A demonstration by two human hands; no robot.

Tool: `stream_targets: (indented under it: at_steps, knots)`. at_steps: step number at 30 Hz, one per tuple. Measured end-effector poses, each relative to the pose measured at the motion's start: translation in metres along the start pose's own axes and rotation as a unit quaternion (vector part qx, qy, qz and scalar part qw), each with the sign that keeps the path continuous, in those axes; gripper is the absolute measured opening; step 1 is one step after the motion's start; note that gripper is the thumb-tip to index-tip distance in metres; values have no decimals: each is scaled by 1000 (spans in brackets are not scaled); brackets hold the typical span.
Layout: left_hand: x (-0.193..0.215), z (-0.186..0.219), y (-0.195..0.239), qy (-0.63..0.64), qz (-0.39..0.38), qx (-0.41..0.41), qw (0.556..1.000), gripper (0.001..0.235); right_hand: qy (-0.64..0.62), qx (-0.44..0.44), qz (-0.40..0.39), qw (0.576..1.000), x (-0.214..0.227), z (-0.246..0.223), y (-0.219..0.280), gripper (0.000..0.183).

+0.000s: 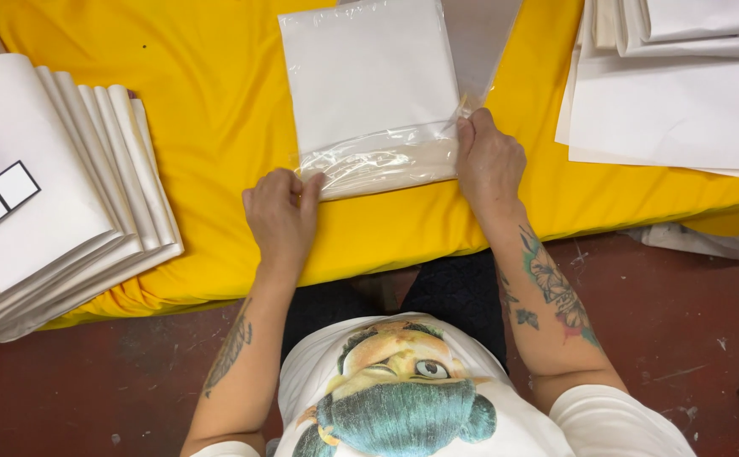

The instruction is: Folding t-shirts and placing them into clear plastic bags for shipping

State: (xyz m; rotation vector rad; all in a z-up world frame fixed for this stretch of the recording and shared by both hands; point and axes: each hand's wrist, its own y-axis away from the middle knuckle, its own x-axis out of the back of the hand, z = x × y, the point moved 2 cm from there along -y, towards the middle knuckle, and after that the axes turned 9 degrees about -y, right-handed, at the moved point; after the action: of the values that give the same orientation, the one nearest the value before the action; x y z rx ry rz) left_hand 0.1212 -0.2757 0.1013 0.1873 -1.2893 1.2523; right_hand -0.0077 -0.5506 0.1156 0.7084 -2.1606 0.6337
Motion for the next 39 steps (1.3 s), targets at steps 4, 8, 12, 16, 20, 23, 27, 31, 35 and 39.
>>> stream_targets:
  at_steps: [4, 8, 12, 16, 20, 23, 27, 31, 35, 39]
  knots:
    - [3, 26, 27, -19, 77, -160, 984, 19, -1, -4, 2, 1000, -2, 2, -1, 27]
    - [-2, 75, 35, 80, 38, -283, 955, 20, -3, 3, -17, 1000, 0, 0, -1, 28]
    - [-21, 99, 29, 34, -103, -306, 946, 41, -14, -11, -19, 1000, 6, -7, -1, 26]
    - [-25, 111, 0, -4, -176, -283, 943, 48, -25, -23, -22, 999, 4, -4, -2, 29]
    - [-23, 106, -28, -57, -161, -240, 956, 50, -25, -36, -31, 999, 5, -5, -4, 28]
    - [-19, 97, -42, -81, -99, -225, 966, 44, -24, -50, -34, 998, 6, -6, -7, 27]
    - [-23, 92, -12, -24, 82, -324, 942, 37, -28, -46, -48, 997, 2, 0, -7, 28]
    - [-27, 102, 45, 80, -5, -419, 905, 33, -27, -54, -51, 997, 6, -6, -8, 30]
    - [-24, 107, 30, 28, -144, -337, 930, 47, -37, -57, -52, 996, 5, -5, -7, 31]
    - [-17, 113, -3, -65, -298, -240, 922, 59, -52, -58, -56, 995, 8, -6, -9, 30]
